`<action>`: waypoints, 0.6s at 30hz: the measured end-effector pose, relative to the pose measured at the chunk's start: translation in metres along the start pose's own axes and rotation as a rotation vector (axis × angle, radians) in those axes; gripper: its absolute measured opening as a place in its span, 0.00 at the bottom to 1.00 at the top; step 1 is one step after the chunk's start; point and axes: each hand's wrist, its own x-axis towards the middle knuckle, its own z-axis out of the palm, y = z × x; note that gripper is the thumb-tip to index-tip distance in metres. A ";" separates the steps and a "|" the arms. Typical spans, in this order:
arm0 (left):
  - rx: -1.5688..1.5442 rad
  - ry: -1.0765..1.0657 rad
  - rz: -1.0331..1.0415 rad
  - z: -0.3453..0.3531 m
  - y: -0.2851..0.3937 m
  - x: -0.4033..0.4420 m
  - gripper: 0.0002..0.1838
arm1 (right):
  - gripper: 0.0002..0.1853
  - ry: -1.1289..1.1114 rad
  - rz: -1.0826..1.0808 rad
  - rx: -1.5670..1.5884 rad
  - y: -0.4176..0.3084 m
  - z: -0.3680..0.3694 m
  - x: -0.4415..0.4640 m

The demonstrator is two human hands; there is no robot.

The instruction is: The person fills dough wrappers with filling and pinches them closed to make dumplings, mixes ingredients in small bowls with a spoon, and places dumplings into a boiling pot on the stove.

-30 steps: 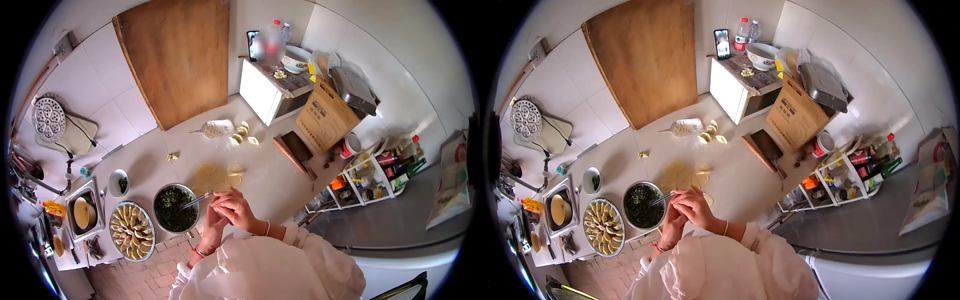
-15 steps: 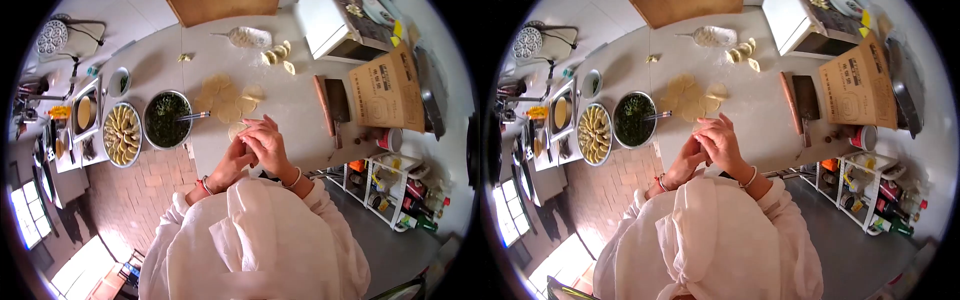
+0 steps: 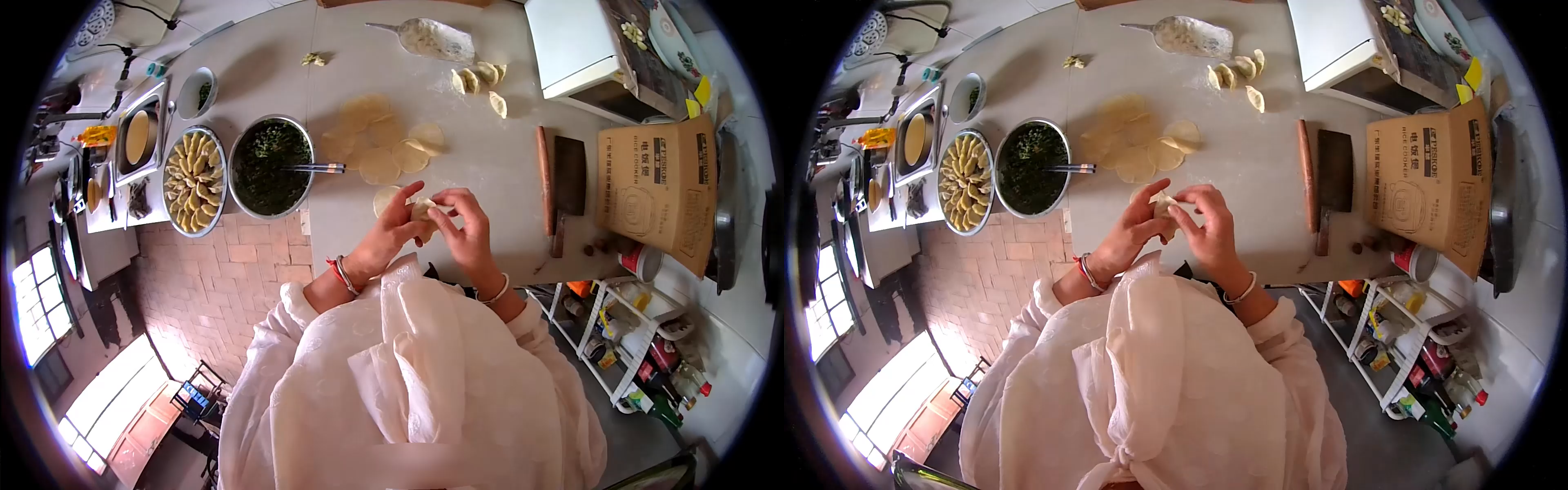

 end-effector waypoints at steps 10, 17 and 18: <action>-0.045 -0.121 -0.084 -0.005 -0.016 0.047 0.26 | 0.03 0.135 -0.210 -0.310 0.007 -0.007 0.020; -0.056 -0.013 -0.080 -0.008 -0.023 0.076 0.29 | 0.04 0.100 -0.102 -0.336 0.041 -0.010 0.030; -0.047 0.000 -0.093 -0.011 -0.025 0.079 0.29 | 0.04 0.110 -0.121 -0.368 0.044 -0.010 0.035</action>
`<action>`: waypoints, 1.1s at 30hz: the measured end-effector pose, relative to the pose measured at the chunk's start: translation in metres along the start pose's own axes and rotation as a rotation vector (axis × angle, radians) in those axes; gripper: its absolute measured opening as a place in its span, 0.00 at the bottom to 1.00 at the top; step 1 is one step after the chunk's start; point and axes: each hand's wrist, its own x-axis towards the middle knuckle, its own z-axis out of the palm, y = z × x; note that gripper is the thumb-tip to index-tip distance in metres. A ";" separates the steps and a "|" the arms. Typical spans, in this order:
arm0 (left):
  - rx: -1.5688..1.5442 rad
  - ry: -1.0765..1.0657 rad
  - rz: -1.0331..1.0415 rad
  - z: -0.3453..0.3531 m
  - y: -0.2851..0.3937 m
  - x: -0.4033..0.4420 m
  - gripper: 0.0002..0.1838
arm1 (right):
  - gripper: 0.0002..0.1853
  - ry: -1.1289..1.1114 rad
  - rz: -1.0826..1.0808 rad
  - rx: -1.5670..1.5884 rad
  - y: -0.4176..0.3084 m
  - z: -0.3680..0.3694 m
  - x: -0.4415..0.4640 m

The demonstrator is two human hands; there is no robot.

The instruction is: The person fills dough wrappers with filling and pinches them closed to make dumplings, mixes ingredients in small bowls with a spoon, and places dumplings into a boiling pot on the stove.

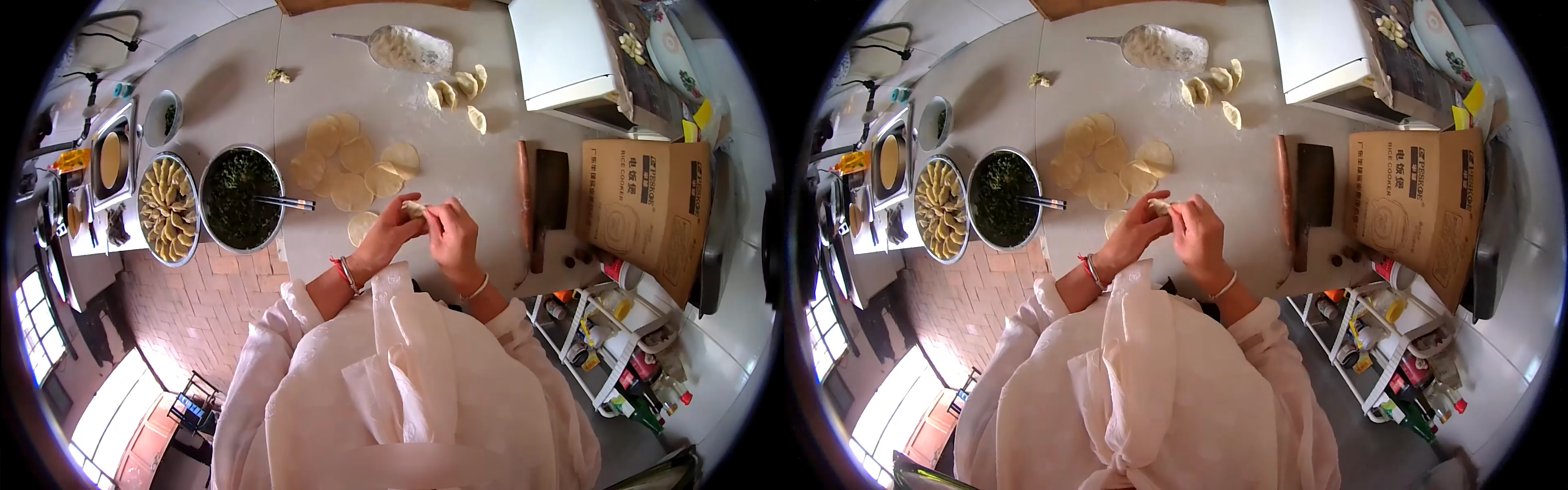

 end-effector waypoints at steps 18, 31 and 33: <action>-0.037 0.237 -0.045 -0.067 -0.020 -0.053 0.19 | 0.05 0.088 0.084 -0.437 0.132 0.017 0.113; -0.109 0.353 0.056 -0.086 -0.037 -0.095 0.18 | 0.06 0.133 0.197 -0.231 0.125 -0.022 0.061; -0.111 0.359 0.067 -0.096 -0.046 -0.106 0.18 | 0.06 -0.009 0.309 -0.122 0.109 -0.010 0.035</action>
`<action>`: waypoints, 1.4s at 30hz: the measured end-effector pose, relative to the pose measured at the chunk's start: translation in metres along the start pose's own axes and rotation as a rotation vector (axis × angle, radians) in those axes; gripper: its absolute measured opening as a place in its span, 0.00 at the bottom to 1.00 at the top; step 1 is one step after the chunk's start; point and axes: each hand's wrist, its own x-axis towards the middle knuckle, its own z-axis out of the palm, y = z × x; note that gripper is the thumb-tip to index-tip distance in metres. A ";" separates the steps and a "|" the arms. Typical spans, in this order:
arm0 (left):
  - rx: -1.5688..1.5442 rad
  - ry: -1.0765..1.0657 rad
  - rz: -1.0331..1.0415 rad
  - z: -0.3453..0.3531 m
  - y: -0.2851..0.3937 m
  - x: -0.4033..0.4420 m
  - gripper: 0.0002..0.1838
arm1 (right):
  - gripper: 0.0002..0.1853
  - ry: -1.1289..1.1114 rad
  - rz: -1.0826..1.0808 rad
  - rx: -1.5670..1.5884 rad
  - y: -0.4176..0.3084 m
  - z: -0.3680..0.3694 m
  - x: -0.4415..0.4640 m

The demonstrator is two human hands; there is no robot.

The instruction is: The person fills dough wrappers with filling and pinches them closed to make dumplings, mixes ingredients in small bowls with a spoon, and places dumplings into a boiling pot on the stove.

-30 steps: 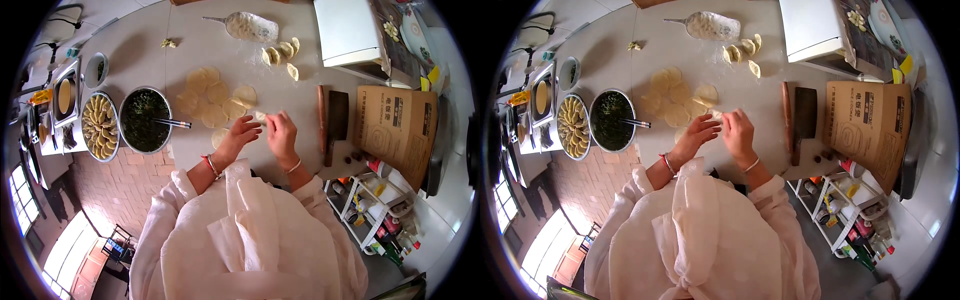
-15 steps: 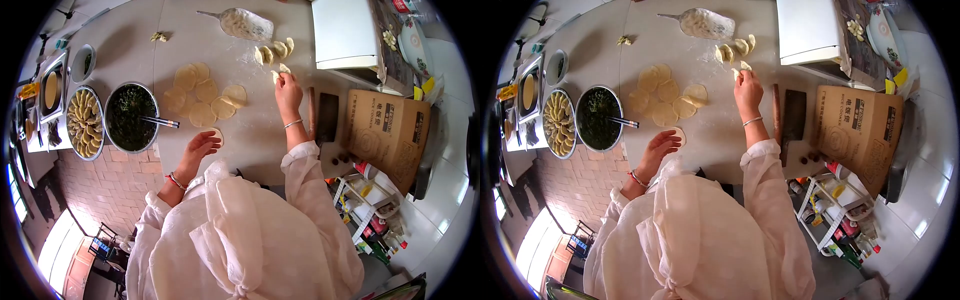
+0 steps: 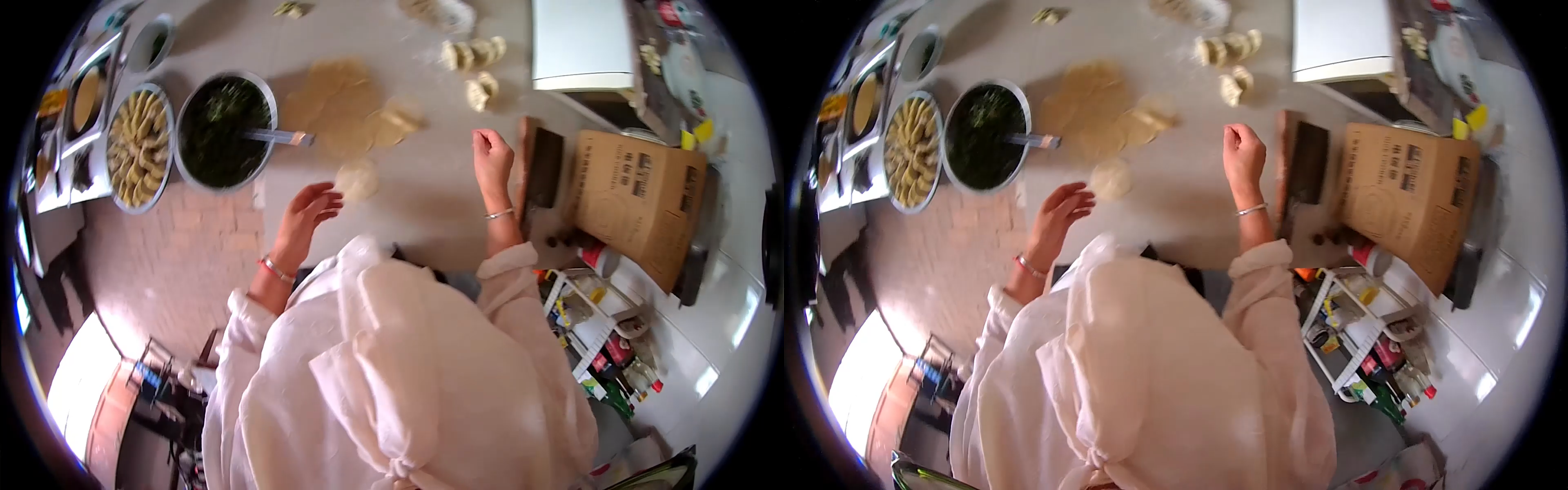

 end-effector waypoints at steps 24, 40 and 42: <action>-0.675 -0.454 -0.117 -0.064 0.009 -0.037 0.35 | 0.15 -0.695 0.187 0.785 -0.188 0.118 -0.158; -0.737 -0.362 -0.017 -0.123 0.107 -0.064 0.37 | 0.14 -0.652 -0.148 0.799 -0.315 0.163 -0.159; -0.731 -0.357 -0.020 -0.123 0.114 -0.069 0.31 | 0.14 -0.587 -0.198 0.658 -0.311 0.163 -0.159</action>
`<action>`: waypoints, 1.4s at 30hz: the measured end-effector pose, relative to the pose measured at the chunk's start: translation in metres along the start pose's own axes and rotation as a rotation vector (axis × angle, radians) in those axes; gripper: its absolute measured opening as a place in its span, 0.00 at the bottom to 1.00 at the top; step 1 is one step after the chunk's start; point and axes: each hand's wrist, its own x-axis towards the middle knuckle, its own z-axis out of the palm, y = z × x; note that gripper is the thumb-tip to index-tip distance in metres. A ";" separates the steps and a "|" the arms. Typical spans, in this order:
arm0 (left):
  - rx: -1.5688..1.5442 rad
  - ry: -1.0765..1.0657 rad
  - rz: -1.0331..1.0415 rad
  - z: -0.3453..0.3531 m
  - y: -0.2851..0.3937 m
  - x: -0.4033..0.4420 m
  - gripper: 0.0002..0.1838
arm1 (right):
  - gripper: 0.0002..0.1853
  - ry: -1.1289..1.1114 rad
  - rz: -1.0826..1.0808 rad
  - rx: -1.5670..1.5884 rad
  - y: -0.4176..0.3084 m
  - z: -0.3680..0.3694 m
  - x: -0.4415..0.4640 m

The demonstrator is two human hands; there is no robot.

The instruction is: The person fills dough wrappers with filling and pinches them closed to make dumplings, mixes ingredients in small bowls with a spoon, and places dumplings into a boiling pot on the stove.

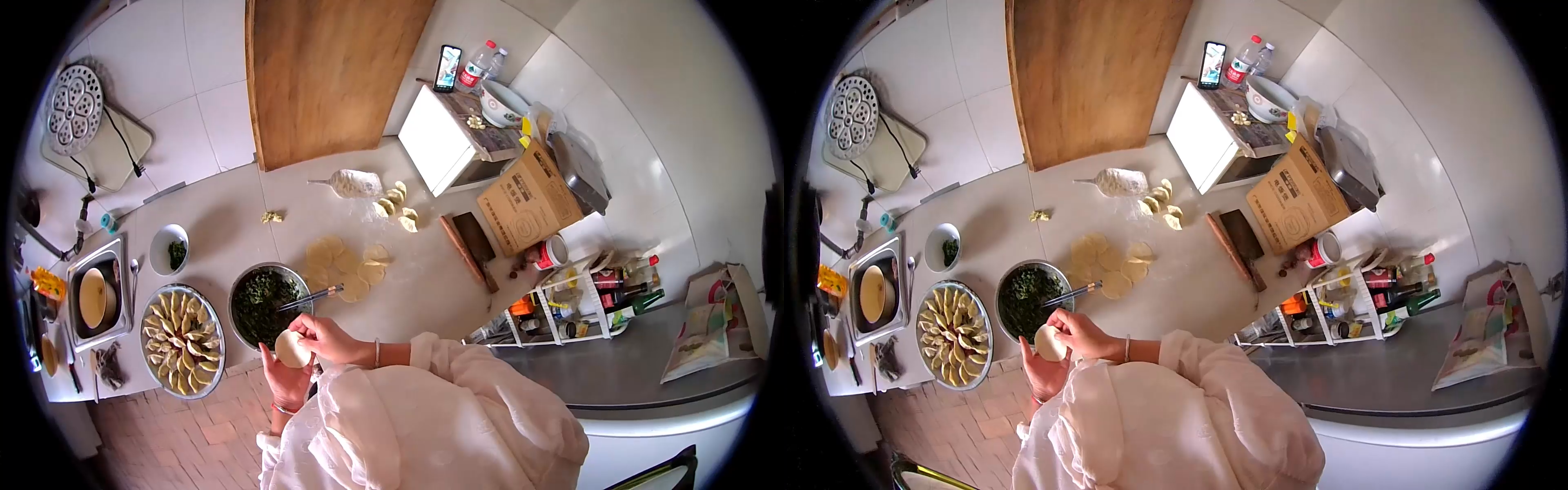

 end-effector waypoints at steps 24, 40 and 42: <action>0.202 0.219 0.317 -0.079 -0.011 -0.036 0.20 | 0.09 0.378 -0.149 -0.119 0.124 -0.042 0.097; 0.899 0.316 0.662 -0.073 0.001 -0.032 0.24 | 0.13 0.002 -0.117 -0.060 0.040 -0.020 0.093; 0.972 0.363 0.628 -0.070 0.005 -0.029 0.24 | 0.09 0.008 -0.143 -0.058 0.045 -0.004 0.097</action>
